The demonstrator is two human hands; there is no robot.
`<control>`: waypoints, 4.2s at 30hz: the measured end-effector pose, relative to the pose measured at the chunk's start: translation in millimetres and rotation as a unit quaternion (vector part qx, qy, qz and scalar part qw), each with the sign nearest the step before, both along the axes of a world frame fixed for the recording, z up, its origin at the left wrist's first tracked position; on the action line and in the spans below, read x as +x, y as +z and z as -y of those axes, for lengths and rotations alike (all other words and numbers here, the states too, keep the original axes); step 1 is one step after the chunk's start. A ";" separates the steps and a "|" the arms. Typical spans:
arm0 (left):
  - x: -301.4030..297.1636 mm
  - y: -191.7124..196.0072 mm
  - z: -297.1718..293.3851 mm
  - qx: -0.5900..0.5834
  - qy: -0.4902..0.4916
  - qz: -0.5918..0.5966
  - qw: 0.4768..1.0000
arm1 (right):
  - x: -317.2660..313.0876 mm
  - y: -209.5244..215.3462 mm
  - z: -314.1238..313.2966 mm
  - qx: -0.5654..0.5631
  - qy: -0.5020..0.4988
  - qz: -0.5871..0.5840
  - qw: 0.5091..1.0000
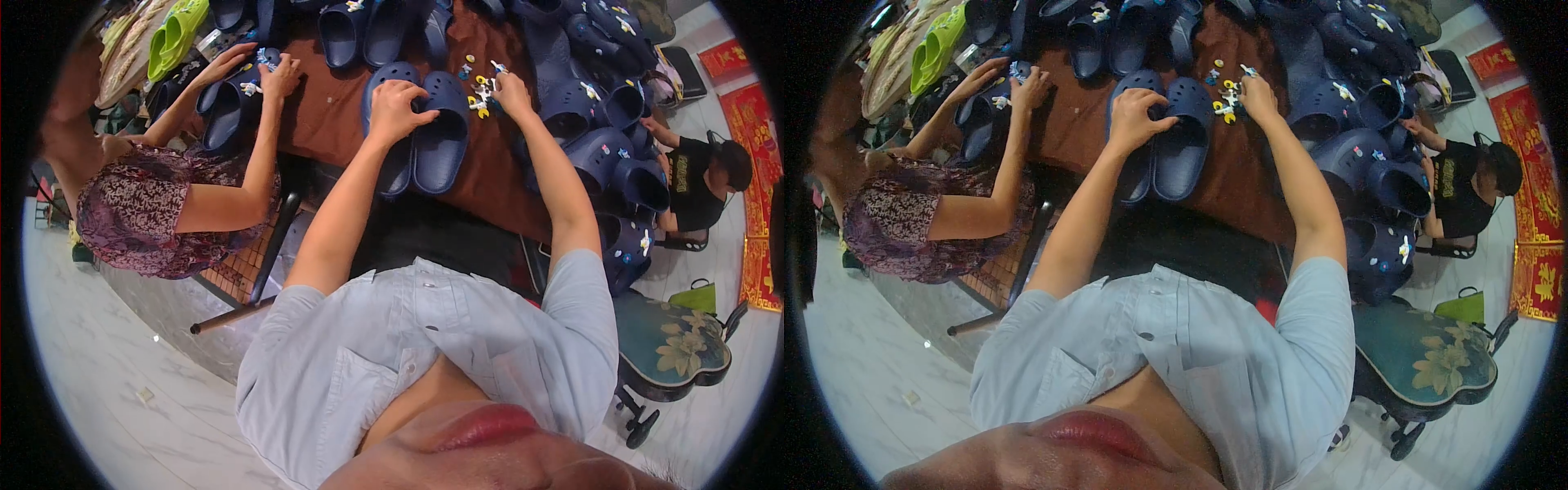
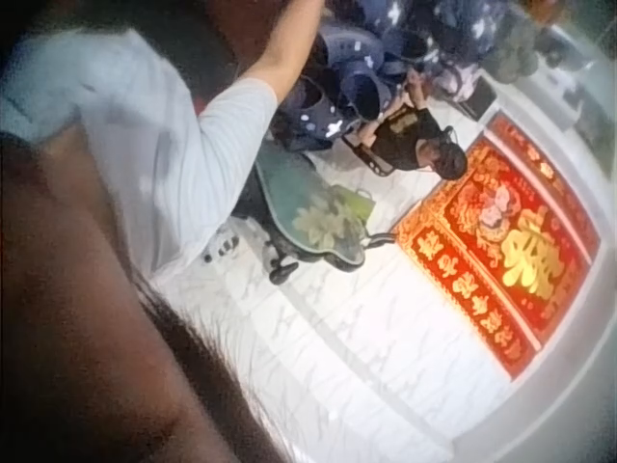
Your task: Applying small decorative charms to the ventilation holes of blue rubber clogs.
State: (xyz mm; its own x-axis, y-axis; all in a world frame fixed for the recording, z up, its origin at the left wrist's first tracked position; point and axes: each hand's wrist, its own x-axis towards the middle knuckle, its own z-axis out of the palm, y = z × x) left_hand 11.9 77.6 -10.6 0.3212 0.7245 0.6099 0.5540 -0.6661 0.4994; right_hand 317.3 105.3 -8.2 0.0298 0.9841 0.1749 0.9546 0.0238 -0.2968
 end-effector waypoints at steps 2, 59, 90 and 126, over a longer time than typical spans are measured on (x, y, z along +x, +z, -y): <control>1.2 1.3 1.6 0.004 0.003 -0.007 1.000 | -2.4 -10.1 -2.4 -0.001 0.001 -0.012 1.000; 34.7 8.4 -46.2 -0.124 0.058 0.073 0.988 | 7.3 -27.4 -3.4 0.184 -0.121 -0.096 0.971; 14.3 61.8 -31.3 0.033 0.039 0.026 0.998 | -72.4 -27.4 -11.3 -0.016 -0.090 -0.552 0.829; -2.9 22.7 37.8 0.025 0.077 -0.077 0.994 | -87.0 0.8 32.5 0.087 0.073 -0.027 0.993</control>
State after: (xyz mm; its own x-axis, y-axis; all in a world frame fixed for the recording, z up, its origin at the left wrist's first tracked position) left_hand 9.0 39.8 12.2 0.3015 0.7424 0.5982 0.7178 -0.5897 0.3701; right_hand 230.3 72.9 -7.4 -0.0970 0.9339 0.3441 0.9203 0.2158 -0.3263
